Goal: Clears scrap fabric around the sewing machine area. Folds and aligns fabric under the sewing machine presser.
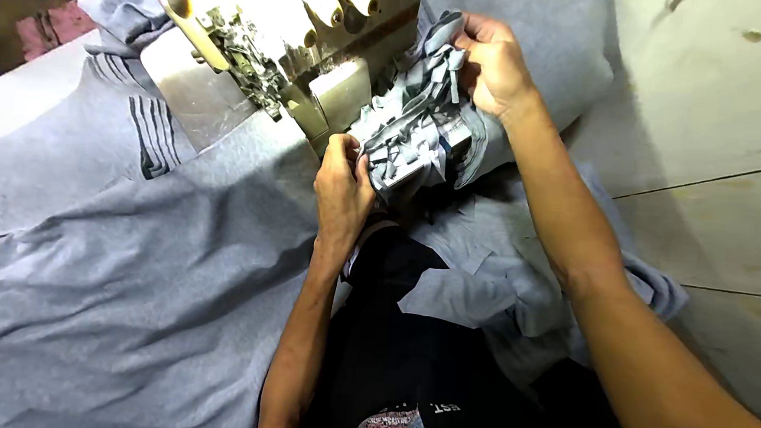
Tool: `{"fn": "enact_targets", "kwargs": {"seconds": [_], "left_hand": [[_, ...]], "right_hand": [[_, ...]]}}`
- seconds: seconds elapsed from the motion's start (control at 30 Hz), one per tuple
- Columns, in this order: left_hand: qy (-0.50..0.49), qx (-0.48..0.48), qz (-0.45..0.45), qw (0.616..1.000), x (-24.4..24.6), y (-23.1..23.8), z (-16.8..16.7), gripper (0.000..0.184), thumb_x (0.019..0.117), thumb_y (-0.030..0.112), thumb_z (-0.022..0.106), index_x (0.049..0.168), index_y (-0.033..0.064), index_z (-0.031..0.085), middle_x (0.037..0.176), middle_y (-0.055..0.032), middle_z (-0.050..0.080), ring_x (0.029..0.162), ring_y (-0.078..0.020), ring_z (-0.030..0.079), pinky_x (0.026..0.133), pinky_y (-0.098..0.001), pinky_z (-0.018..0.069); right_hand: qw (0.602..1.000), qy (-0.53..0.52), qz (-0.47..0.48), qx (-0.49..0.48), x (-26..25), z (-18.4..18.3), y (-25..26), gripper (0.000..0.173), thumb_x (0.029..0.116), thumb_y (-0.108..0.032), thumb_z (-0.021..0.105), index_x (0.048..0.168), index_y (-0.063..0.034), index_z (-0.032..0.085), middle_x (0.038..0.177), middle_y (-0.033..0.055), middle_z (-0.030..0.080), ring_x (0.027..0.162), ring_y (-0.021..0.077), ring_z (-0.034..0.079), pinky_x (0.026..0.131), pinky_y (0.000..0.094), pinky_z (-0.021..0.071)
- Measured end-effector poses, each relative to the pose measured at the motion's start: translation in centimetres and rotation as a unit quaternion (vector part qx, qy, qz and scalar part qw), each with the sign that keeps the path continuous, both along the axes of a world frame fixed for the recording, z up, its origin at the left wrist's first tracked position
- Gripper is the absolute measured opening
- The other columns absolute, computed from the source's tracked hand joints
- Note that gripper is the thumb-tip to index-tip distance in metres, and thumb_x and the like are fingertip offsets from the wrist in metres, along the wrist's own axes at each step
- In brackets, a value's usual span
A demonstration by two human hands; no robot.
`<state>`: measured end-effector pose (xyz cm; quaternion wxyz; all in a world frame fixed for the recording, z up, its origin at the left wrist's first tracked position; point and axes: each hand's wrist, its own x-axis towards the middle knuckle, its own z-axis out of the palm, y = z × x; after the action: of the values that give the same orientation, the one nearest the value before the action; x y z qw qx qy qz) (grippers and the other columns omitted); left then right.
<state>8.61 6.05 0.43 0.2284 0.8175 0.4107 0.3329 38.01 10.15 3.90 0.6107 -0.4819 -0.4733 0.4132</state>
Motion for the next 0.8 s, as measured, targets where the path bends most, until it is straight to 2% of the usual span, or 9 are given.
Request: {"fn": "enact_targets", "kwargs": {"seconds": [0.07,0.17,0.27,0.33,0.4,0.5,0.6,0.67,0.8], "left_hand": [[0.024,0.017,0.023,0.999,1.0,0.6,0.5,0.033,0.0985,0.012,0.065,0.128,0.0028,0.055,0.108,-0.0154,0.066,0.083,-0.0269,0.069,0.066,-0.0427,0.0591],[0.034,0.040,0.030,0.998,2.4,1.6,1.5,0.039,0.0967,0.021,0.067,0.129,0.0021,0.059,0.119,-0.0182,0.063,0.103,-0.0328,0.065,0.082,-0.0460,0.0567],[-0.006,0.017,0.018,1.000,4.3,3.3,2.3,0.044,0.0994,0.034,0.063,0.128,0.0018,0.062,0.113,-0.0146,0.067,0.092,-0.0246,0.067,0.078,-0.0404,0.0572],[-0.001,0.006,0.006,1.000,5.6,4.3,2.5,0.046,0.1013,0.037,0.061,0.131,0.0021,0.061,0.113,-0.0131,0.070,0.088,-0.0237,0.069,0.076,-0.0422,0.0583],[0.025,0.030,0.004,0.999,6.8,5.2,2.2,0.037,0.1000,0.031,0.061,0.123,0.0021,0.066,0.106,-0.0137,0.072,0.090,-0.0280,0.071,0.076,-0.0476,0.0580],[0.069,0.044,0.011,0.997,7.4,5.7,1.8,0.022,0.0933,0.013,0.061,0.111,0.0039,0.070,0.101,-0.0145,0.071,0.093,-0.0326,0.071,0.075,-0.0514,0.0560],[0.030,0.037,0.009,0.999,6.2,5.4,1.7,0.024,0.0937,0.007,0.058,0.113,0.0054,0.072,0.101,-0.0136,0.074,0.092,-0.0304,0.073,0.078,-0.0505,0.0571],[0.017,0.030,0.013,0.999,4.8,5.1,1.9,0.027,0.0944,0.005,0.055,0.115,0.0067,0.074,0.099,-0.0128,0.075,0.089,-0.0289,0.073,0.077,-0.0495,0.0574],[0.003,0.024,0.017,1.000,2.5,4.4,2.8,0.025,0.0953,0.004,0.054,0.109,0.0067,0.075,0.090,-0.0110,0.075,0.083,-0.0233,0.072,0.074,-0.0434,0.0561]], "right_hand": [[1.000,-0.022,0.016,0.004,-0.1,0.0,0.0,0.020,0.1072,-0.008,0.043,0.111,-0.0062,0.062,0.099,0.0008,0.066,0.092,0.0102,0.066,0.086,0.0322,0.0580],[0.999,-0.038,0.031,0.008,-0.2,0.0,-0.1,0.017,0.1079,-0.010,0.046,0.109,-0.0072,0.062,0.097,-0.0002,0.067,0.091,0.0089,0.066,0.087,0.0314,0.0577],[0.997,-0.047,0.055,0.014,-0.2,0.1,-0.3,0.018,0.1053,-0.005,0.043,0.109,-0.0093,0.060,0.096,-0.0023,0.064,0.091,0.0068,0.064,0.087,0.0293,0.0566],[0.996,-0.047,0.077,0.021,-0.4,0.1,-0.5,0.021,0.1028,-0.003,0.043,0.107,-0.0112,0.062,0.094,-0.0047,0.063,0.087,0.0047,0.063,0.084,0.0268,0.0557],[0.994,-0.059,0.095,0.022,-0.5,0.1,-0.6,0.020,0.1039,-0.004,0.043,0.108,-0.0105,0.061,0.095,-0.0046,0.064,0.088,0.0044,0.064,0.084,0.0268,0.0566],[0.996,-0.077,0.051,0.007,-0.4,-0.2,-0.3,0.018,0.1050,-0.006,0.045,0.110,-0.0071,0.061,0.098,-0.0017,0.064,0.092,0.0066,0.064,0.088,0.0296,0.0555],[0.998,-0.054,-0.003,-0.014,-0.3,-0.2,0.2,0.019,0.1080,-0.010,0.043,0.114,-0.0067,0.061,0.099,-0.0002,0.065,0.092,0.0089,0.065,0.087,0.0317,0.0568],[1.000,-0.014,-0.016,-0.017,-0.3,-0.1,0.4,0.021,0.1079,-0.008,0.040,0.114,-0.0071,0.060,0.099,0.0002,0.065,0.091,0.0095,0.065,0.085,0.0320,0.0576],[0.999,-0.013,-0.036,-0.013,-0.3,-0.1,1.0,0.021,0.1062,-0.005,0.041,0.112,-0.0065,0.061,0.096,-0.0006,0.065,0.086,0.0085,0.065,0.082,0.0296,0.0569]]}}
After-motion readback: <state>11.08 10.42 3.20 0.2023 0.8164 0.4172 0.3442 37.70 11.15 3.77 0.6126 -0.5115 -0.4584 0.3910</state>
